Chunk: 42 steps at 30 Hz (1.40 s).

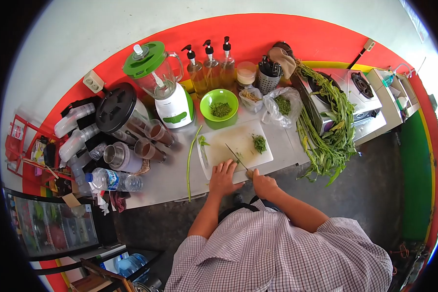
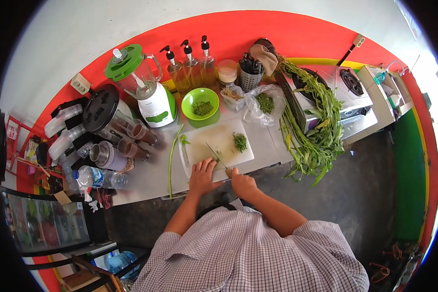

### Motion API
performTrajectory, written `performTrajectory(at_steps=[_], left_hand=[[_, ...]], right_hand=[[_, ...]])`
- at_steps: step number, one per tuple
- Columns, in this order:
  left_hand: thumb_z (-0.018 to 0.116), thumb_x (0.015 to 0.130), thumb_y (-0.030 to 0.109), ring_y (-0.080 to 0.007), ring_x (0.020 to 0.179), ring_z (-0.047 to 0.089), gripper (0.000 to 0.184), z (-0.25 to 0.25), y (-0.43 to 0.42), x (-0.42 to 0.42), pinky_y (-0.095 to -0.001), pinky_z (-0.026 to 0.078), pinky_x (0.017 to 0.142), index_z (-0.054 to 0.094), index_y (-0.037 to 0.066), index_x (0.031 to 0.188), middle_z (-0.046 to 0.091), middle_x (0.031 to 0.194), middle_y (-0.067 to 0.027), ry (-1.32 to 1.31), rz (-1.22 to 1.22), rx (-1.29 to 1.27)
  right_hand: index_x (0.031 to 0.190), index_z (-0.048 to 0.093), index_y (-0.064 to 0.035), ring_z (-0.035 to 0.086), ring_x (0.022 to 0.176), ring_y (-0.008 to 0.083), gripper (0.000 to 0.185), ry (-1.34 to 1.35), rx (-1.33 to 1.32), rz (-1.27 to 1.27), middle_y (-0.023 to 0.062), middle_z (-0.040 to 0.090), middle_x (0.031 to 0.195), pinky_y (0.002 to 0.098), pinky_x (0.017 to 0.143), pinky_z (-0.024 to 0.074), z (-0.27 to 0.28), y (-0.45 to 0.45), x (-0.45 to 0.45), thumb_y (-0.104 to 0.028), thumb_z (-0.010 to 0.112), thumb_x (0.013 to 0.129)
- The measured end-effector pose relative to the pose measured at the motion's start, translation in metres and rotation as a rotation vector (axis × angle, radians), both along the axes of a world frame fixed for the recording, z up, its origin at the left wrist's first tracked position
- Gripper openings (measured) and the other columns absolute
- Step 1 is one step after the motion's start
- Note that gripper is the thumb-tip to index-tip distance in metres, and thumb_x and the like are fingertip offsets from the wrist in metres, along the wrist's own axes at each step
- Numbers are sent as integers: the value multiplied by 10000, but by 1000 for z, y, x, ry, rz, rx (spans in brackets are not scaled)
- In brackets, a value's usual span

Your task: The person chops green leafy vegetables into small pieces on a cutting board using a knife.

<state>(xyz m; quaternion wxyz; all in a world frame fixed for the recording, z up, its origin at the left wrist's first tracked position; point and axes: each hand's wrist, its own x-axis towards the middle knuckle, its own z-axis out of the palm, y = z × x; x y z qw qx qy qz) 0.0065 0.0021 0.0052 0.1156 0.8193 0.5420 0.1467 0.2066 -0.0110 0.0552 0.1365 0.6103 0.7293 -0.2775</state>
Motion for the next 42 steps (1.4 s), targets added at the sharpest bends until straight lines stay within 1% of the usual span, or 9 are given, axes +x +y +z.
performTrajectory(at_steps=[8, 10, 14, 19, 26, 29, 35, 38, 42], left_hand=[[847, 656, 498, -282, 1280, 462, 868, -1, 0, -1, -454, 368, 1065, 532, 131, 1377, 473, 1449, -62, -15, -7, 2], [858, 639, 474, -283, 1274, 464, 868, -1, 0, -1, -458, 371, 1059, 536, 130, 1368, 478, 1441, -66, -35, 4, 18], [856, 624, 515, -299, 1227, 484, 854, -4, 2, 0, -464, 389, 1035, 567, 111, 1318, 494, 1409, -79, -11, 6, 57], [856, 645, 485, -291, 1279, 460, 852, 2, 1, 0, -458, 366, 1072, 552, 123, 1354, 478, 1440, -69, -31, -3, 12], [856, 655, 483, -299, 1285, 456, 851, 1, 4, 1, -463, 368, 1070, 542, 124, 1360, 477, 1441, -76, 20, 15, -11], [848, 646, 498, -314, 1273, 449, 852, -1, 1, -2, -481, 367, 1066, 542, 121, 1346, 477, 1423, -91, -6, -18, 28], [812, 696, 542, -305, 1309, 434, 866, 1, 0, 1, -479, 356, 1083, 519, 124, 1395, 453, 1452, -99, 18, 2, -49], [838, 652, 530, -338, 1214, 480, 821, -14, 4, -2, -480, 381, 1068, 585, 112, 1312, 516, 1310, -105, -20, -3, 36], [824, 675, 530, -315, 1180, 495, 779, -6, -1, -2, -449, 403, 1042, 609, 110, 1294, 538, 1270, -94, -62, -17, 26]], right_hand=[[1276, 372, 62, 723, 948, 415, 471, 24, 61, 10, 287, 712, 1003, 514, 810, 577, -14, 17, -4, -92, 589, 887], [1333, 350, 75, 723, 957, 409, 529, 7, 14, 16, 283, 713, 1008, 510, 820, 576, -1, 15, -5, -86, 588, 889], [1322, 369, 68, 722, 970, 403, 510, -4, -53, -27, 271, 717, 1011, 497, 816, 579, -23, 4, -4, -87, 590, 890], [1176, 411, 15, 729, 944, 400, 358, 6, 101, 33, 272, 718, 982, 497, 788, 587, -9, 16, -4, -109, 599, 899], [1189, 426, 18, 738, 907, 380, 376, -26, 48, -22, 253, 726, 976, 484, 752, 594, -24, 4, -4, -113, 616, 892], [1197, 435, -6, 755, 810, 333, 327, -64, 205, 84, 185, 745, 873, 453, 688, 605, -25, 7, -4, -167, 567, 945], [1220, 424, -6, 753, 849, 350, 321, -49, 72, 70, 203, 743, 917, 481, 722, 598, -24, -6, 2, -158, 527, 958], [1226, 414, 4, 749, 883, 367, 325, -36, 61, 45, 213, 741, 933, 495, 756, 594, -36, 11, 0, -154, 524, 964], [1246, 399, 9, 738, 942, 376, 420, -30, -65, 57, 220, 737, 988, 481, 791, 592, -6, 7, 3, -109, 624, 912]])
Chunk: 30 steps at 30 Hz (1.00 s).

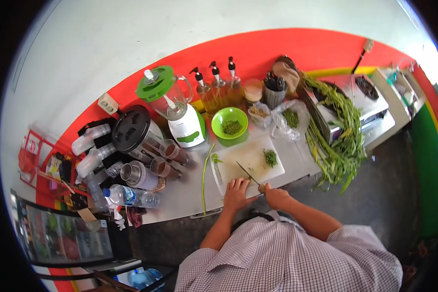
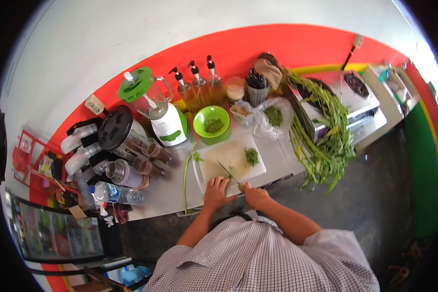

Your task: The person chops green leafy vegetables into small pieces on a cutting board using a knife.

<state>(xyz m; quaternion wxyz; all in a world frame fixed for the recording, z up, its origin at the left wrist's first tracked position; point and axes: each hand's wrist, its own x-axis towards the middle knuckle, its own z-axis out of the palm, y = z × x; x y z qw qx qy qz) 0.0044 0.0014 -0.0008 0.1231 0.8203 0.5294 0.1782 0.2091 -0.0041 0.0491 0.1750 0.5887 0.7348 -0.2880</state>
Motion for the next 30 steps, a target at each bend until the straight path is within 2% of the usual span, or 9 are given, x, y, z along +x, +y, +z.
performTrajectory(at_steps=[1, 5, 8, 12, 14, 17, 23, 25, 30], left_hand=[[810, 692, 535, -297, 1181, 495, 770, 1, -1, 1, -435, 403, 1036, 607, 107, 1299, 544, 1253, -84, -7, 23, 1], [803, 702, 535, -289, 1112, 510, 742, -8, 2, 1, -416, 408, 997, 613, 110, 1280, 556, 1181, -69, -7, 4, 42], [826, 675, 496, -300, 1111, 507, 750, 0, 2, 2, -426, 409, 999, 600, 121, 1285, 553, 1159, -80, -4, 10, -24], [814, 680, 502, -295, 1107, 504, 755, 3, 3, 2, -422, 400, 1003, 588, 122, 1291, 546, 1150, -77, 6, 17, -19], [783, 724, 538, -271, 1093, 509, 746, 3, 3, 2, -405, 400, 988, 588, 130, 1318, 547, 1151, -58, 55, 2, -45], [802, 684, 517, -287, 1102, 503, 809, -1, 3, 2, -417, 398, 992, 565, 145, 1362, 538, 1150, -74, 57, 8, -36], [789, 717, 546, -268, 1071, 521, 834, 10, 2, 4, -408, 408, 976, 538, 167, 1416, 543, 1145, -57, 99, 7, -37], [798, 709, 543, -271, 1073, 523, 822, 10, -2, 3, -413, 412, 970, 552, 159, 1392, 545, 1153, -61, 74, 20, -12], [819, 691, 527, -280, 1077, 528, 767, -4, -1, 0, -424, 420, 959, 591, 132, 1307, 547, 1165, -70, 27, 10, 78]], right_hand=[[1221, 405, 1, 736, 954, 373, 440, 16, 2, -29, 230, 732, 1010, 475, 784, 593, 3, -8, 0, -128, 662, 888], [1189, 385, 13, 718, 954, 422, 414, 121, 17, -117, 284, 709, 1013, 518, 799, 573, -15, -8, -1, -101, 628, 872], [1190, 375, 24, 708, 938, 452, 429, 185, -15, -37, 300, 702, 994, 537, 803, 566, -14, 2, 7, -115, 619, 866], [1193, 369, 30, 697, 936, 473, 449, 148, -59, -23, 309, 696, 990, 549, 820, 557, -9, -1, 16, -141, 616, 859], [1198, 367, 29, 694, 942, 472, 464, 165, -37, -119, 310, 694, 994, 557, 822, 553, -5, -5, 14, -164, 621, 860], [1215, 359, 29, 692, 932, 474, 513, 181, 7, -152, 312, 691, 989, 563, 809, 554, -13, -9, 17, -188, 649, 853], [1248, 362, 45, 688, 909, 483, 565, 172, 87, -226, 311, 690, 970, 559, 804, 555, -9, 3, 41, -212, 674, 854], [1253, 369, 47, 688, 905, 486, 566, 199, 104, -248, 310, 690, 964, 559, 802, 556, -9, 4, 39, -213, 676, 855], [1271, 376, 39, 688, 897, 485, 568, 221, 67, -97, 305, 691, 952, 564, 795, 556, -15, 8, 18, -225, 668, 863]])
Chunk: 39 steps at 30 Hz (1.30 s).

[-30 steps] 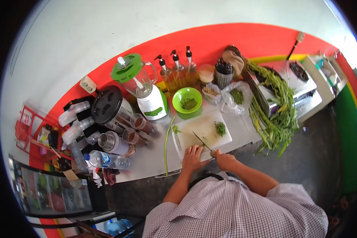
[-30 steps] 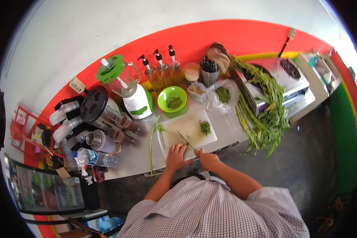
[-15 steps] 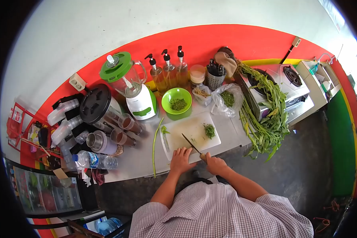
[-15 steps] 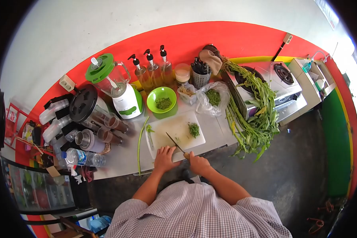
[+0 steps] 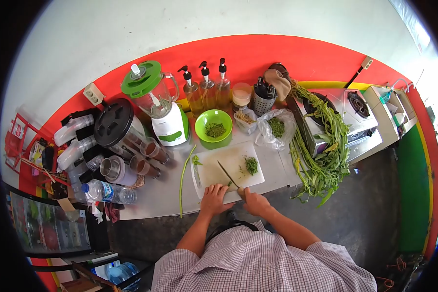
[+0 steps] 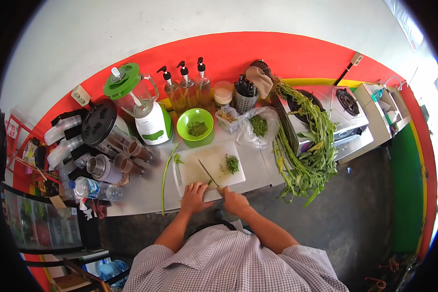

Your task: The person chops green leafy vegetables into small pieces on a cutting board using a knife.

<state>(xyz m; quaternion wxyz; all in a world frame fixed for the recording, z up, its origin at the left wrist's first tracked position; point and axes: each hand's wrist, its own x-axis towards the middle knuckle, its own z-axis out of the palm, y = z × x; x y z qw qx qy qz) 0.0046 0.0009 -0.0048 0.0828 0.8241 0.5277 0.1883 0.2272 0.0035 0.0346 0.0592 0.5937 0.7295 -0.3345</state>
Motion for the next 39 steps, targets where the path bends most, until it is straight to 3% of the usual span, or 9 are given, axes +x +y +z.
performTrajectory(at_steps=[3, 14, 22, 26, 32, 39], left_hand=[[819, 690, 520, -284, 1084, 525, 738, 2, 1, -2, -429, 418, 966, 598, 120, 1268, 546, 1172, -69, -5, -5, -12], [783, 705, 563, -267, 1102, 494, 808, 9, 3, -1, -415, 397, 991, 562, 124, 1346, 539, 1193, -56, 59, -8, -88], [819, 662, 564, -285, 1122, 503, 858, 2, 2, -2, -431, 415, 970, 559, 124, 1351, 534, 1203, -64, 26, -3, -54], [808, 677, 566, -293, 1109, 503, 832, 7, 2, -2, -432, 415, 968, 564, 127, 1340, 532, 1210, -66, 31, -8, -33], [800, 675, 571, -302, 1096, 500, 822, 2, 4, -1, -432, 413, 969, 572, 126, 1327, 534, 1200, -77, 22, 1, -34], [798, 663, 568, -302, 1097, 499, 832, 5, 0, -3, -434, 409, 977, 574, 125, 1331, 537, 1212, -85, 1, -12, -44]], right_hand=[[1265, 379, 28, 687, 902, 488, 559, -22, 6, -14, 311, 689, 965, 562, 804, 556, -3, -2, 1, -233, 667, 863], [1172, 379, 15, 651, 905, 541, 478, 19, 54, -267, 346, 669, 976, 605, 807, 526, -3, -13, 30, -206, 654, 849], [1217, 397, 14, 670, 936, 510, 511, 33, 24, -61, 337, 675, 1004, 578, 828, 545, 6, -1, 1, -223, 683, 866], [1237, 385, 48, 658, 911, 533, 507, 22, 27, -33, 355, 668, 968, 590, 843, 530, 9, -2, -4, -179, 628, 854], [1201, 403, 65, 695, 935, 481, 424, -152, -70, -84, 324, 696, 964, 550, 833, 558, 19, -20, -16, -116, 588, 865], [1196, 408, 66, 710, 895, 462, 404, -169, 43, -14, 319, 700, 951, 531, 818, 571, 23, -7, -13, -115, 582, 880]])
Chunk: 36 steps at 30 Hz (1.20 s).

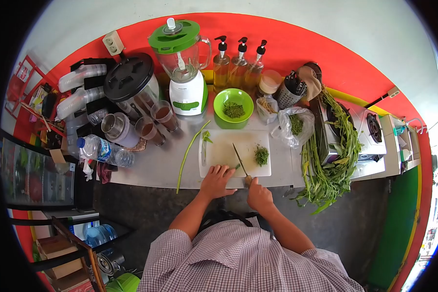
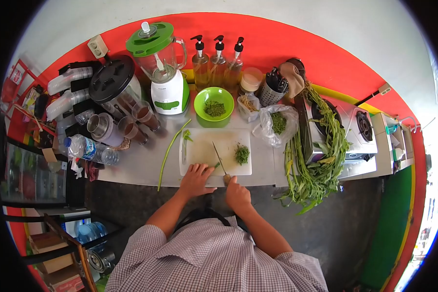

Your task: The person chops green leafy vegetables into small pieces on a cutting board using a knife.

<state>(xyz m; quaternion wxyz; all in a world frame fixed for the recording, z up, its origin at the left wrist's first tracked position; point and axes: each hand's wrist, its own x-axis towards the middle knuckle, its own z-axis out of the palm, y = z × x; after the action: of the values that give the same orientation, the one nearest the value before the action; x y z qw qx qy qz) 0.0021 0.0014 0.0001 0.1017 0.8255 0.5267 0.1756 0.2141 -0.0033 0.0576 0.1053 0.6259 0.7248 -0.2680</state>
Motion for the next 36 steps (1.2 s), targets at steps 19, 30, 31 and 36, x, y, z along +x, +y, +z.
performTrajectory(at_steps=[19, 30, 31, 36], left_hand=[[819, 661, 537, -290, 1111, 497, 818, 2, 1, 3, -429, 411, 965, 574, 111, 1314, 533, 1204, -79, 51, 1, 4], [808, 682, 548, -278, 1119, 498, 816, 6, 1, 1, -418, 407, 965, 577, 102, 1325, 533, 1209, -75, 62, -11, -9], [810, 670, 543, -291, 1110, 500, 823, 3, 1, 1, -431, 409, 966, 571, 106, 1326, 535, 1199, -82, 45, -6, 7], [822, 665, 533, -283, 1109, 505, 823, 0, 1, 2, -423, 414, 933, 574, 99, 1319, 534, 1177, -75, 40, 2, 52]], right_hand=[[1263, 363, 78, 714, 925, 444, 441, -12, -38, 20, 308, 704, 952, 513, 824, 575, -20, 3, -1, -87, 556, 903], [1267, 343, 62, 682, 1040, 462, 451, -25, -137, 10, 322, 684, 1070, 515, 907, 546, -8, 14, 0, -105, 558, 907], [1267, 344, 58, 677, 1058, 460, 454, -32, -131, 39, 322, 683, 1080, 512, 913, 544, -2, 15, -1, -109, 562, 906], [1306, 333, 65, 683, 1060, 446, 519, -68, -192, -15, 315, 683, 1098, 507, 914, 545, -5, 0, -8, -110, 589, 889]])
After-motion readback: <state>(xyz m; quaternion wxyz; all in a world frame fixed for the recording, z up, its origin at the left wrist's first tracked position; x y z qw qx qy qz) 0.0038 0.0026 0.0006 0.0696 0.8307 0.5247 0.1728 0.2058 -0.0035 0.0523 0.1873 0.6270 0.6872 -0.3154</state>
